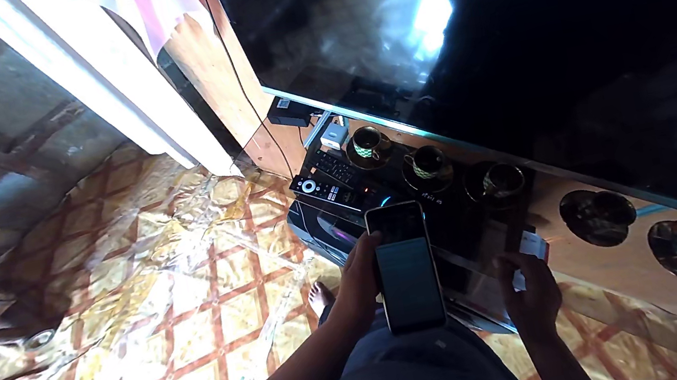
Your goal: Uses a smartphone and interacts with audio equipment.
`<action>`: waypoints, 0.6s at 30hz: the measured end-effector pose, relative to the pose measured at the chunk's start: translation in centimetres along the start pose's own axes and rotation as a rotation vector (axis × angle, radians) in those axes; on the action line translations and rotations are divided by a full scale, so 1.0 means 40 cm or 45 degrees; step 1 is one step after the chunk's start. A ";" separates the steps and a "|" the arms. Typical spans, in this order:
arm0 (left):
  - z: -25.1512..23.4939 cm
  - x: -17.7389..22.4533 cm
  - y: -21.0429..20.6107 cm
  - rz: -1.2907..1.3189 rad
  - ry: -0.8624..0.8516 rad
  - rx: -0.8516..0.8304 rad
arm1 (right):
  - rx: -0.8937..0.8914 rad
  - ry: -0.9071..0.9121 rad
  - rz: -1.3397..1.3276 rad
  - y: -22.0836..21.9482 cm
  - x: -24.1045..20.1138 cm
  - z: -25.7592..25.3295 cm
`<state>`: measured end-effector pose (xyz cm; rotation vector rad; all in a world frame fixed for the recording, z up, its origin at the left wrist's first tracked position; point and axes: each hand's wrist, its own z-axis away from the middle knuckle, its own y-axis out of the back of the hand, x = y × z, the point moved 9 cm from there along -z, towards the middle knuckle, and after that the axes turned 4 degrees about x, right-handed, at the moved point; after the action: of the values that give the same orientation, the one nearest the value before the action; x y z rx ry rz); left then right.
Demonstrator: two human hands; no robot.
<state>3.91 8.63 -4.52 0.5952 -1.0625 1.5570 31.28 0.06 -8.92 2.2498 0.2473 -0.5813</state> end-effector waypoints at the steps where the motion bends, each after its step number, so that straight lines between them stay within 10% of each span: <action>1: -0.002 0.000 -0.001 -0.007 -0.010 -0.004 | 0.001 0.001 -0.001 0.001 -0.001 0.000; 18: -0.006 0.003 -0.012 -0.002 -0.012 -0.051 | 0.025 0.026 0.018 0.000 -0.002 -0.001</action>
<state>4.37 8.90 -4.40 0.5764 -1.0973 1.5297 31.23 0.10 -8.87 2.2755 0.2366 -0.5558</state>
